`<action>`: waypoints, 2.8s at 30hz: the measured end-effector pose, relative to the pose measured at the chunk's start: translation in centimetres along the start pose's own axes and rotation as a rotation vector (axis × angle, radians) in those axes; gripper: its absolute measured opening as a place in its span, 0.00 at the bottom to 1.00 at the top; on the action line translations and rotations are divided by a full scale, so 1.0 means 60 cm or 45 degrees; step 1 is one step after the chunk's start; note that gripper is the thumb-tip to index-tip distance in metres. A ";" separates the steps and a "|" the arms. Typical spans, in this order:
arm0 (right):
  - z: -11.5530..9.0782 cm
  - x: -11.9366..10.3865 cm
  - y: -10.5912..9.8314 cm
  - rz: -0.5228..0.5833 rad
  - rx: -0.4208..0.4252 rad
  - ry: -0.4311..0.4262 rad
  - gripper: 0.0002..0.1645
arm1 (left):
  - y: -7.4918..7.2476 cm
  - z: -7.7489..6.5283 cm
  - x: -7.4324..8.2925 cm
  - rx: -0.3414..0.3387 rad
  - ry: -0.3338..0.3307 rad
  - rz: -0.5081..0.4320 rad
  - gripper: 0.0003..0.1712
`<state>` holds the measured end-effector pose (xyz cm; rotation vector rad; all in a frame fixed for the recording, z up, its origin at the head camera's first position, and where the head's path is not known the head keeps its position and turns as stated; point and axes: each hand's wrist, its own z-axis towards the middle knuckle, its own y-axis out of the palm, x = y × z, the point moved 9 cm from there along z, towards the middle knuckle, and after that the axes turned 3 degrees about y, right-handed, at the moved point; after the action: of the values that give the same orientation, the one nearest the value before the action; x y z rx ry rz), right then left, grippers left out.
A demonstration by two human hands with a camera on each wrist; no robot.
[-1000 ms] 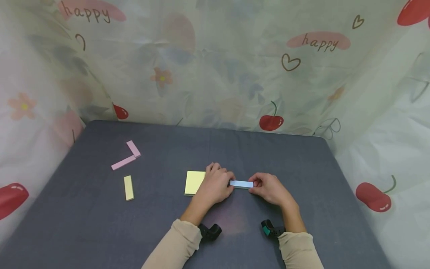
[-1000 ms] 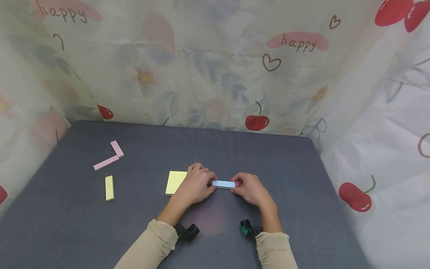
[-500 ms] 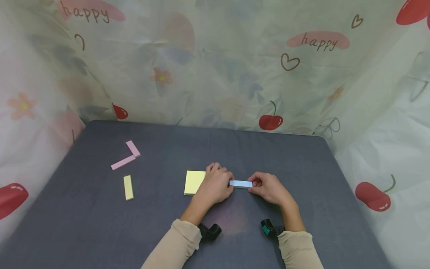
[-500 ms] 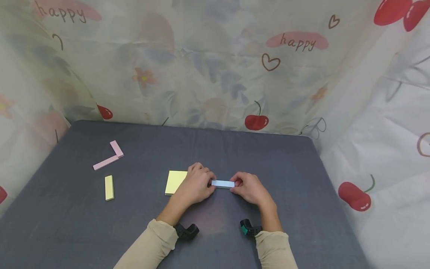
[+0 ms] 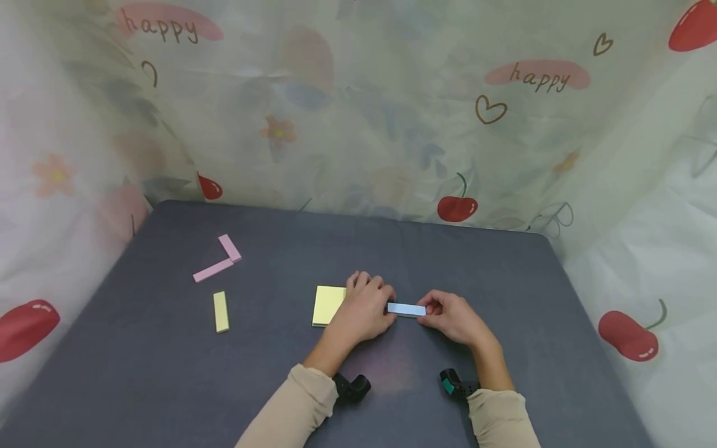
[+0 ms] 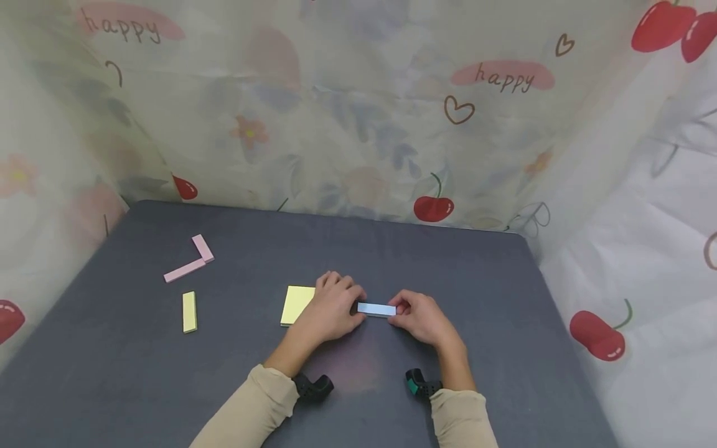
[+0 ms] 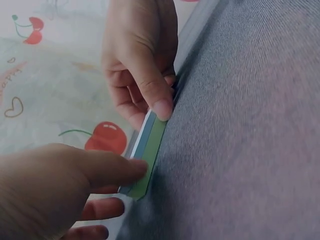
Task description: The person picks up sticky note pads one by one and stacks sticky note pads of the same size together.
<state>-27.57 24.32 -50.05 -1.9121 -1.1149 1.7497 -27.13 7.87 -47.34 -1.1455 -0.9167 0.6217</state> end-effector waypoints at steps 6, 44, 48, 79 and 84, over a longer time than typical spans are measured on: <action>-0.001 -0.001 0.001 -0.002 0.006 -0.003 0.09 | -0.002 -0.004 -0.013 -0.022 -0.017 -0.071 0.38; 0.000 0.007 0.004 0.011 -0.001 -0.037 0.09 | -0.106 -0.063 -0.208 0.051 -0.265 0.007 0.53; 0.000 0.007 0.003 0.014 0.001 -0.036 0.09 | -0.113 -0.074 -0.245 0.060 -0.308 -0.004 0.53; -0.004 0.002 0.004 0.018 0.000 -0.028 0.09 | -0.157 -0.147 -0.478 -0.018 -0.525 -0.090 0.55; -0.003 0.002 0.003 0.023 0.004 -0.025 0.09 | -0.155 -0.150 -0.498 -0.066 -0.542 -0.114 0.56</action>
<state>-27.34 24.34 -50.21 -1.9131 -1.1042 1.7820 -34.80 -23.73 -48.31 -1.0280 -1.3453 0.7879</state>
